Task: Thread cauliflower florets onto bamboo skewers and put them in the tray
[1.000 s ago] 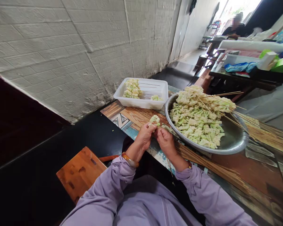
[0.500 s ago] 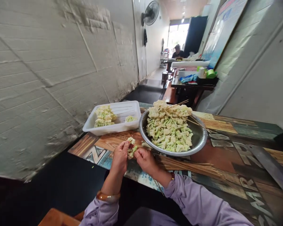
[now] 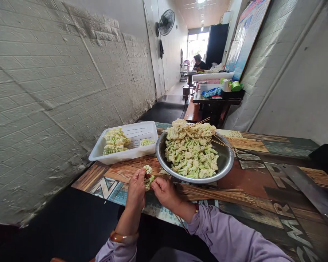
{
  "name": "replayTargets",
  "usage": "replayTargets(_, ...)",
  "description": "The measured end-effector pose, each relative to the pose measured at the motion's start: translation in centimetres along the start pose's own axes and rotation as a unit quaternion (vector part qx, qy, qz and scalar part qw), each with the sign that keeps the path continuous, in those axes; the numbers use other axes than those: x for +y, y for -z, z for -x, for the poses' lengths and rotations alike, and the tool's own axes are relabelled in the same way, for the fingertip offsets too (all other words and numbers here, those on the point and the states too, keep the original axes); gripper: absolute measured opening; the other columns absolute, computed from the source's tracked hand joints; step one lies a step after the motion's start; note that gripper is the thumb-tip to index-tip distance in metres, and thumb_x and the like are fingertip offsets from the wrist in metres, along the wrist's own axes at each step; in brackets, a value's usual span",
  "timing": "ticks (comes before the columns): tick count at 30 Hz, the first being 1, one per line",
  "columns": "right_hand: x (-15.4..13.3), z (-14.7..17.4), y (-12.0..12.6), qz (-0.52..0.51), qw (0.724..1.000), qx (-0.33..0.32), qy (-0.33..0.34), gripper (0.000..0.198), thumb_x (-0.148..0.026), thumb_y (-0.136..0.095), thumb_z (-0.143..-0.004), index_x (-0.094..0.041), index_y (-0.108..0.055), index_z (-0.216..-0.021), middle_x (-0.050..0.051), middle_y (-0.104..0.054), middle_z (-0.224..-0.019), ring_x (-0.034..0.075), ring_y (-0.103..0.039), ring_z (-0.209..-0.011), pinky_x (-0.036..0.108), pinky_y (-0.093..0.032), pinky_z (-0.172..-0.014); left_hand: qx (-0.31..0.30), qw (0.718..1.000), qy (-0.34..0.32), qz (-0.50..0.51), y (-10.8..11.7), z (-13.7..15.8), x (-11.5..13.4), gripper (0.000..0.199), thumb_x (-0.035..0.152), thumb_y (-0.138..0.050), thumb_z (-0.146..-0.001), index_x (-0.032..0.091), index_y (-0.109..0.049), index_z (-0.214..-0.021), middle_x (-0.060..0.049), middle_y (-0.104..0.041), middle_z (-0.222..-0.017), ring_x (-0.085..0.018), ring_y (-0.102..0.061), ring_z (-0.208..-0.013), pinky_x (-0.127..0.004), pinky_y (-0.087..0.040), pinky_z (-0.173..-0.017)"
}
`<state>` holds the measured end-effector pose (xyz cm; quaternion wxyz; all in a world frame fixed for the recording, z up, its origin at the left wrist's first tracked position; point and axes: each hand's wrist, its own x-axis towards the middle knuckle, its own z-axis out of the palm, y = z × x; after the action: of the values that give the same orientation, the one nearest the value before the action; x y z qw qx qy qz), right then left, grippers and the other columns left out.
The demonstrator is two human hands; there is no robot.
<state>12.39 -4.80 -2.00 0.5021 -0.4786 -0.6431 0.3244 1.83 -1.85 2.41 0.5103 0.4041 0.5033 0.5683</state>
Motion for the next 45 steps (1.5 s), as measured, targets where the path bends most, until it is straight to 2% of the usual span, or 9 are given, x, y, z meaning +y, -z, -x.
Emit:
replayTargets(4,0.0,-0.1,-0.1,0.011,1.0,0.005,0.003,0.027,-0.02,-0.048,-0.09,-0.021,-0.049,-0.064,-0.002,-0.051,-0.061,0.014,-0.048,-0.061,0.026,-0.033,-0.059,0.009,1.0,-0.013,-0.006,-0.3,0.3,0.0,0.039,0.053,-0.073,-0.066,0.016,-0.063,-0.072,0.002,-0.059,-0.064,-0.01,-0.051,-0.059,-0.021,-0.041,-0.056)
replayTargets(8,0.2,-0.2,-0.2,0.008,1.0,0.012,-0.024,0.027,-0.02,-0.049,-0.09,-0.021,-0.047,-0.063,-0.003,-0.048,-0.059,0.013,-0.045,-0.059,0.026,-0.031,-0.058,-0.023,1.0,-0.001,0.004,-0.3,0.5,-0.8,0.039,0.053,-0.075,-0.065,0.016,-0.064,-0.072,0.001,-0.061,-0.066,-0.012,-0.055,-0.064,-0.023,-0.045,-0.061)
replayTargets(15,-0.1,-0.6,-0.1,-0.049,0.998,0.004,-0.034,0.027,-0.022,-0.048,-0.09,-0.02,-0.046,-0.063,-0.004,-0.045,-0.058,0.011,-0.043,-0.057,0.024,-0.032,-0.056,-0.028,0.999,0.025,0.024,0.3,0.2,-1.1,0.046,0.054,-0.079,-0.06,0.015,-0.068,-0.081,-0.004,-0.069,-0.078,-0.016,-0.061,-0.072,-0.025,-0.046,-0.064)
replayTargets(22,0.2,-0.6,-0.2,-0.063,0.997,0.0,-0.037,0.027,-0.025,-0.047,-0.09,-0.021,-0.047,-0.063,-0.004,-0.045,-0.057,0.012,-0.042,-0.056,0.024,-0.033,-0.054,-0.049,0.998,0.039,0.028,0.4,0.3,-0.3,0.048,0.054,-0.083,-0.053,0.014,-0.067,-0.074,-0.001,-0.064,-0.068,-0.012,-0.055,-0.062,-0.023,-0.044,-0.06)
replayTargets(32,0.0,-0.4,-0.1,-0.032,0.999,-0.003,-0.017,0.021,-0.023,-0.047,-0.089,-0.02,-0.05,-0.068,-0.003,-0.049,-0.063,0.013,-0.046,-0.061,0.026,-0.033,-0.059,-0.061,0.998,0.008,-0.006,0.4,-0.1,-0.7,0.045,0.055,-0.081,-0.059,0.014,-0.065,-0.071,0.001,-0.059,-0.064,-0.01,-0.049,-0.059,-0.021,-0.04,-0.055)
replayTargets(35,0.1,-0.6,-0.1,-0.092,0.996,-0.003,-0.014,0.025,-0.029,-0.043,-0.091,-0.021,-0.047,-0.068,-0.003,-0.045,-0.061,0.012,-0.041,-0.058,0.026,-0.033,-0.056,-0.073,0.997,0.021,0.008,0.2,-0.1,-1.0,0.045,0.055,-0.08,-0.06,0.015,-0.064,-0.072,0.002,-0.059,-0.064,-0.009,-0.049,-0.057,-0.021,-0.039,-0.054)
replayTargets(39,0.5,-0.9,-0.3,-0.231,0.968,-0.043,-0.086,0.029,-0.042,-0.042,-0.091,-0.023,-0.043,-0.071,-0.008,-0.031,-0.051,0.01,-0.027,-0.044,0.024,-0.023,-0.044,-0.085,0.995,0.047,0.038,-0.3,0.0,-1.1,0.045,0.054,-0.08,-0.06,0.015,-0.063,-0.075,0.003,-0.059,-0.064,-0.01,-0.05,-0.055,-0.021,-0.04,-0.052)
replayTargets(42,0.3,-0.9,-0.2,-0.247,0.962,-0.05,-0.11,0.031,-0.047,-0.047,-0.089,-0.022,-0.042,-0.071,-0.008,-0.032,-0.05,0.009,-0.028,-0.044,0.023,-0.021,-0.043,-0.102,0.994,0.044,0.017,-0.3,-0.1,-1.0,0.043,0.053,-0.077,-0.065,0.015,-0.063,-0.078,0.002,-0.06,-0.067,-0.01,-0.05,-0.057,-0.021,-0.04,-0.054)
replayTargets(45,0.0,-0.7,0.2,-0.243,0.962,-0.005,-0.121,0.034,-0.05,-0.049,-0.088,-0.022,-0.042,-0.069,-0.008,-0.035,-0.051,0.009,-0.029,-0.046,0.022,-0.023,-0.045,-0.11,0.994,0.018,-0.005,0.0,-0.7,-0.4,0.046,0.054,-0.071,-0.071,0.014,-0.064,-0.093,-0.002,-0.064,-0.078,-0.012,-0.056,-0.068,-0.023,-0.043,-0.062)
